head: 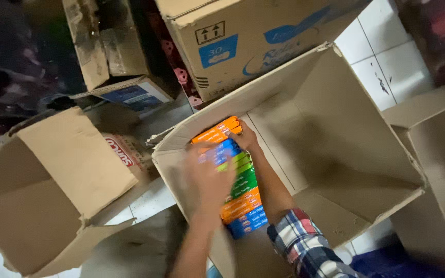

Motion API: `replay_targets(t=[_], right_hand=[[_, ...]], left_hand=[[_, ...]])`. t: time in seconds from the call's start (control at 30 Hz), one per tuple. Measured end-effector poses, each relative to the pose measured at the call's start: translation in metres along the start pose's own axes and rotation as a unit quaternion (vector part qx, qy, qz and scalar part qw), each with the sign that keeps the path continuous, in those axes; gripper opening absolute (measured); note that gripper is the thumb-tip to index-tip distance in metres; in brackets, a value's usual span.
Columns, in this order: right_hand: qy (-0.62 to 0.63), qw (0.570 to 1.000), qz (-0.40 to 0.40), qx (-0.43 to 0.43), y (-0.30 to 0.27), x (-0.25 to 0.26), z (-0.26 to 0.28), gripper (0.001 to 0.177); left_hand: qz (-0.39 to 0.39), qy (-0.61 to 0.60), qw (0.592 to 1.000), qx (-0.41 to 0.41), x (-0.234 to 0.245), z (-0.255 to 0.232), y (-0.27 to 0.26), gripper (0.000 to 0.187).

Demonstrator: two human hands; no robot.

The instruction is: The person sits on the floor and packs colorful sachets into a cardboard box. They pick up stacks of sachets from a nearby blue crate and arrange them neatly inside the box, filling it layer by layer.

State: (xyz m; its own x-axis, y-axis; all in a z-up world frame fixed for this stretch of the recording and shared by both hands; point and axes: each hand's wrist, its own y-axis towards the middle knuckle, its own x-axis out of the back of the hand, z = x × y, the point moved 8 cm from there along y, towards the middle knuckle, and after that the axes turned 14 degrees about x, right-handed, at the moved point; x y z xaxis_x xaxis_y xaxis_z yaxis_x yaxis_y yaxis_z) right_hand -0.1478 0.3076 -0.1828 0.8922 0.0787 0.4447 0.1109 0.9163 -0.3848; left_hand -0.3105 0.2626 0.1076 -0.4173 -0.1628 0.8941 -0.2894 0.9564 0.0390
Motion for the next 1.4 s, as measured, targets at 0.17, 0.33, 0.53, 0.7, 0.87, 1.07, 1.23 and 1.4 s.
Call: replay_targets(t=[0.17,0.33,0.53,0.7,0.87,1.07,1.23,1.4], right_hand=[[0.002,1.000,0.016,0.015,0.006,0.006,0.009,0.087],[-0.050,0.998,0.032,-0.027,0.001,0.005,0.019,0.081],[-0.088,0.993,0.078,-0.013,0.012,-0.031,0.022,0.079],[-0.106,0.986,0.120,0.055,0.006,-0.038,0.021,0.088],[-0.223,0.957,0.178,0.059,-0.040,-0.017,0.012,0.101],[-0.402,0.850,0.338,-0.032,-0.192,0.083,-0.007,0.082],[-0.476,0.801,0.304,-0.197,-0.340,0.151,0.007,0.086],[-0.397,0.901,0.031,-0.171,-0.402,0.165,0.029,0.066]], left_hand=[[0.078,-0.109,0.983,0.124,0.058,0.083,0.044,0.087],[0.192,-0.220,0.911,0.291,-0.034,0.156,0.031,0.053],[0.245,-0.235,0.892,0.298,-0.038,0.147,0.032,0.061],[0.245,-0.241,0.898,0.275,-0.020,0.122,0.037,0.092],[0.241,-0.215,0.909,0.262,-0.014,0.122,0.042,0.093],[0.238,-0.212,0.919,0.232,-0.023,0.136,0.047,0.079],[0.252,-0.260,0.911,0.198,-0.036,0.145,0.041,0.083],[0.266,-0.314,0.892,0.186,-0.008,0.114,0.022,0.098]])
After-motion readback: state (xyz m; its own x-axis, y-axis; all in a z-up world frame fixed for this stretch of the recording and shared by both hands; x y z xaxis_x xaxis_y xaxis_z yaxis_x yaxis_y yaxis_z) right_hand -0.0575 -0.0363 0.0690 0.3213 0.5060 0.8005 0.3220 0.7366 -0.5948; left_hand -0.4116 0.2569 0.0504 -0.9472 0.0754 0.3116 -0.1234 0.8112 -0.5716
